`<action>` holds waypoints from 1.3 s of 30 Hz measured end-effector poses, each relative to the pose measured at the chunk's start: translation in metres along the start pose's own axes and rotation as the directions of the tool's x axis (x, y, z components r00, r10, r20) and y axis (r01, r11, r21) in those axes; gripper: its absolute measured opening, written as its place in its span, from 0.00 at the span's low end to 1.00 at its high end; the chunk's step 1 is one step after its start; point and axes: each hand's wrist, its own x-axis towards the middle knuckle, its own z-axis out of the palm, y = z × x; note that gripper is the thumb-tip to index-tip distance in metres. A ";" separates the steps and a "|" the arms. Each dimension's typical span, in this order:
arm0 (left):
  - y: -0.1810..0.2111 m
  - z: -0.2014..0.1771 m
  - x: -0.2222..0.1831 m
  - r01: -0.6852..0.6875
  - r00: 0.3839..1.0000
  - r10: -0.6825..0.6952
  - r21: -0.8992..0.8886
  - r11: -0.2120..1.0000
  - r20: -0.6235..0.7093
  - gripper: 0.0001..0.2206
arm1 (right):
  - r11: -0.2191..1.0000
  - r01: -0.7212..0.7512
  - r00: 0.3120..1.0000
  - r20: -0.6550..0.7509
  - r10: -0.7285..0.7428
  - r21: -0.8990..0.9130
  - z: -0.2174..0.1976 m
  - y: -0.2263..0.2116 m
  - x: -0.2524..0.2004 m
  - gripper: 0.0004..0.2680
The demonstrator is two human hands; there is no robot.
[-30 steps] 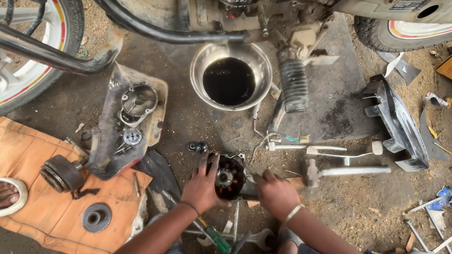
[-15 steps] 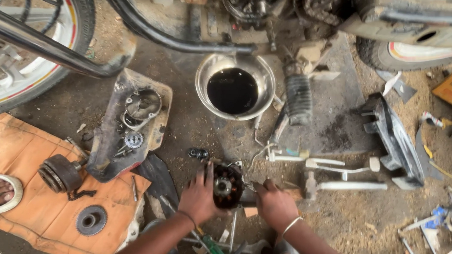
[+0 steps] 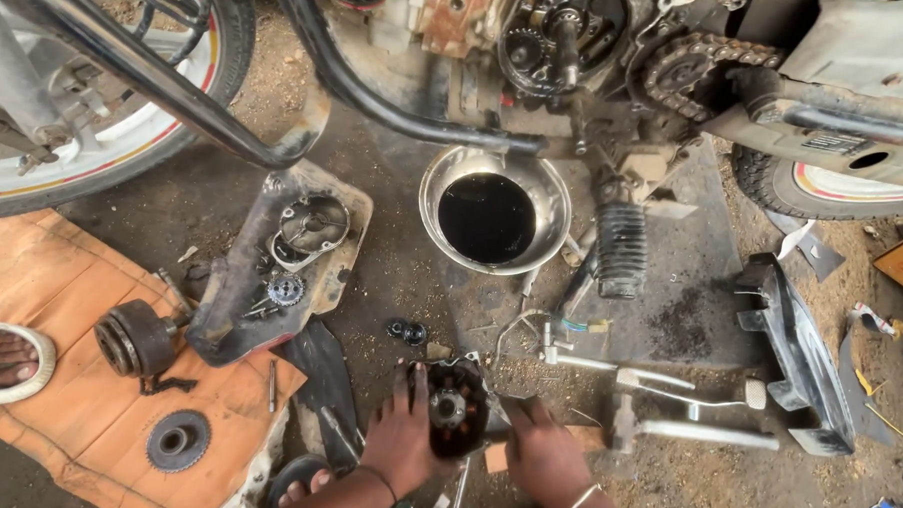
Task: Disassembling and inspecting motorcycle engine components, specifically focusing on the stator coil and related parts.
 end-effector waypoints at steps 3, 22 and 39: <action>-0.004 0.001 0.001 -0.002 1.000 0.001 -0.016 1.000 -0.028 0.70 | 0.994 0.100 0.995 -0.016 -0.099 0.039 0.005 -0.001 0.003 0.18; 0.000 -0.012 0.002 0.022 0.999 -0.020 -0.055 0.998 0.034 0.70 | 0.973 -0.126 0.962 0.216 0.167 -0.194 -0.043 -0.049 0.039 0.19; 0.000 -0.006 0.003 0.003 1.000 -0.004 -0.044 0.999 -0.018 0.69 | 0.995 -0.078 0.997 -0.030 0.077 -0.057 -0.021 -0.030 0.033 0.17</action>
